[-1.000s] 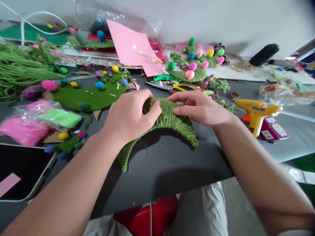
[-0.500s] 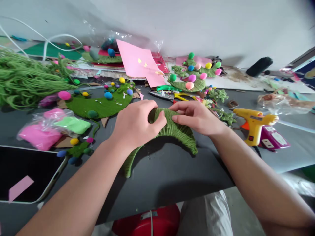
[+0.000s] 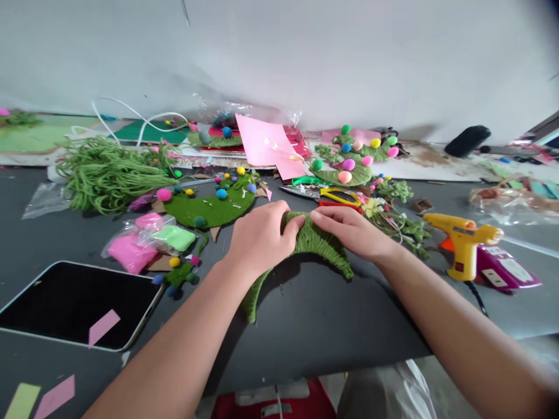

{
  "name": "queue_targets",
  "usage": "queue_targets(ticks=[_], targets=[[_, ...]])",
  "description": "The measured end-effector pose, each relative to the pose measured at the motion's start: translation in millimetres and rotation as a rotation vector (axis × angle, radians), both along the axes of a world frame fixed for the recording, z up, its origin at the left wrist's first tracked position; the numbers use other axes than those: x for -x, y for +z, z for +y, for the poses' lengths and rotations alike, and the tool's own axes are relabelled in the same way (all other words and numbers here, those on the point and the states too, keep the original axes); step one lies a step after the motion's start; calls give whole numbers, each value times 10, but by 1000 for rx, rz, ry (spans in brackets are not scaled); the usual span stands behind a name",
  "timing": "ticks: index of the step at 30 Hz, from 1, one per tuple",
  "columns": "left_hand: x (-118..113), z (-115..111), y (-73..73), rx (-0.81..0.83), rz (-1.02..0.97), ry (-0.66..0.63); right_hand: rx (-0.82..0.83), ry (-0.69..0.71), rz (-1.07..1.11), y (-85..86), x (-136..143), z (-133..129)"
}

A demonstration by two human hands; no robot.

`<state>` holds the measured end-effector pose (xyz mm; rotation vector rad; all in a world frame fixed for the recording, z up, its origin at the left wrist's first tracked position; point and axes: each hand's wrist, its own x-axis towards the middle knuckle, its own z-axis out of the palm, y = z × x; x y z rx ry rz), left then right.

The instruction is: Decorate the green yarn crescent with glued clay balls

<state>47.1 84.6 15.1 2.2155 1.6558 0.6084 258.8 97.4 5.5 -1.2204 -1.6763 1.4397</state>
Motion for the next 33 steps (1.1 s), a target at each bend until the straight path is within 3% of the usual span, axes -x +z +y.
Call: queue_targets(ticks=[6,15,21,24,26,30,33], targets=[[-14,-9,-3,19,43,20,-306,-23,-85,-35,144,-37],[-6,15,19,38,23,71,-336,-154,-171,-110,239,-102],[-39,20,-22,39,-36,61,-401,-144,-216,-84,253,-98],[1,18,64,27,-68,79,-417,-164,-259,-81,205,-52],[135,-19,214,-22,-104,124,-439,-208,-294,-92,153,-11],[667,-223,535,-130,7,385,-449,-265,-319,-139,31,64],[1104,-395,544,-59,176,534,-432,-293,-314,-170,-27,98]])
